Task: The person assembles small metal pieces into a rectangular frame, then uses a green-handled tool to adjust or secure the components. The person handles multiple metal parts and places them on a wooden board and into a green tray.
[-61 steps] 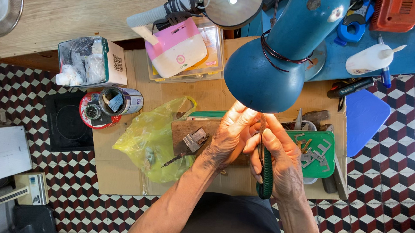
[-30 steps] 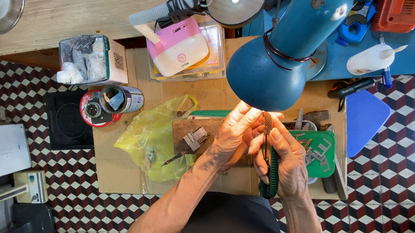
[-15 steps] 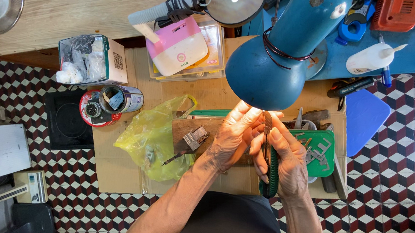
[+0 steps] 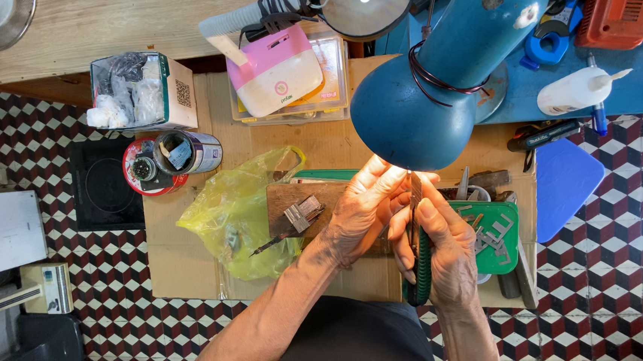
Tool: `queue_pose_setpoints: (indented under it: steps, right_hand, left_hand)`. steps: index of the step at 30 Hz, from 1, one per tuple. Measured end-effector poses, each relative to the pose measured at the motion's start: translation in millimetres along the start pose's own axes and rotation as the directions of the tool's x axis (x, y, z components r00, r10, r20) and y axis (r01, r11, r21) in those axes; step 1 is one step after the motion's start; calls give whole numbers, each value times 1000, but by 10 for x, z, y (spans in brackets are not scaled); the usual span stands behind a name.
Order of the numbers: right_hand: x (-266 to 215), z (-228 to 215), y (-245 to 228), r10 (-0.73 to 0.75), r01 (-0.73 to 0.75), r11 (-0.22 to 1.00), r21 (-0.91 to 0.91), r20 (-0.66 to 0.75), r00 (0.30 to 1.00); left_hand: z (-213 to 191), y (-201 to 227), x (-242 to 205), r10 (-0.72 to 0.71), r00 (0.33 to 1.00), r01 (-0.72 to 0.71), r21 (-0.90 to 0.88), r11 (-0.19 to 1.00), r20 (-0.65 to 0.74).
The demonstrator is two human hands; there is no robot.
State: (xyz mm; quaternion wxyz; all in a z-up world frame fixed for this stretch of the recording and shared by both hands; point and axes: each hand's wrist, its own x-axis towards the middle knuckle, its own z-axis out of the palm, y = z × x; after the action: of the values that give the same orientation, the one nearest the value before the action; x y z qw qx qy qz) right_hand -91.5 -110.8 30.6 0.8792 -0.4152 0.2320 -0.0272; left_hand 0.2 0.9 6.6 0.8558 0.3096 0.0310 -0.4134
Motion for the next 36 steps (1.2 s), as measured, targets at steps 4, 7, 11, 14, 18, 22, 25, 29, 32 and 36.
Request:
queue_pose_setpoints:
  steps: [4, 7, 11, 14, 18, 22, 25, 29, 32, 36]
  right_hand:
    - [-10, 30, 41, -22, 21, 999, -37, -29, 999]
    - [-23, 86, 73, -19, 13, 995, -98, -56, 998]
    - [-65, 162, 131, 14, -47, 947, -317, -107, 994]
    - [-27, 190, 175, -29, 4, 935, -356, -64, 998]
    - [-30, 217, 220, 16, -42, 938, -344, -77, 997]
    - [-70, 229, 257, 63, -83, 932, -352, -70, 996]
    - [-110, 225, 302, 70, -87, 933, -349, -61, 996]
    - [-146, 204, 375, 71, -109, 914, -391, -110, 991]
    - [-182, 165, 436, 86, -139, 905, -403, -147, 985]
    - [-191, 133, 490, -97, 65, 874, -482, -41, 994]
  left_hand:
    - [-26, -54, 3, 33, 999, -32, 31, 999, -34]
    - [-89, -124, -13, 60, 996, -61, -20, 998, -58]
    - [-133, -243, 14, 46, 965, -55, -30, 998, -259]
    - [-121, -288, -2, 77, 940, -92, -30, 995, -331]
    - [-113, -277, -63, 76, 925, -112, -76, 991, -373]
    - [-108, -278, -144, 77, 898, -107, -46, 993, -433]
    - [-81, -302, -198, 109, 881, -119, 7, 993, -461]
    - [-57, -308, -256, 104, 850, -102, 33, 994, -516]
    - [-44, -340, -279, 138, 848, -139, 37, 990, -511]
    - [-18, -402, -278, 152, 832, -165, 22, 986, -534]
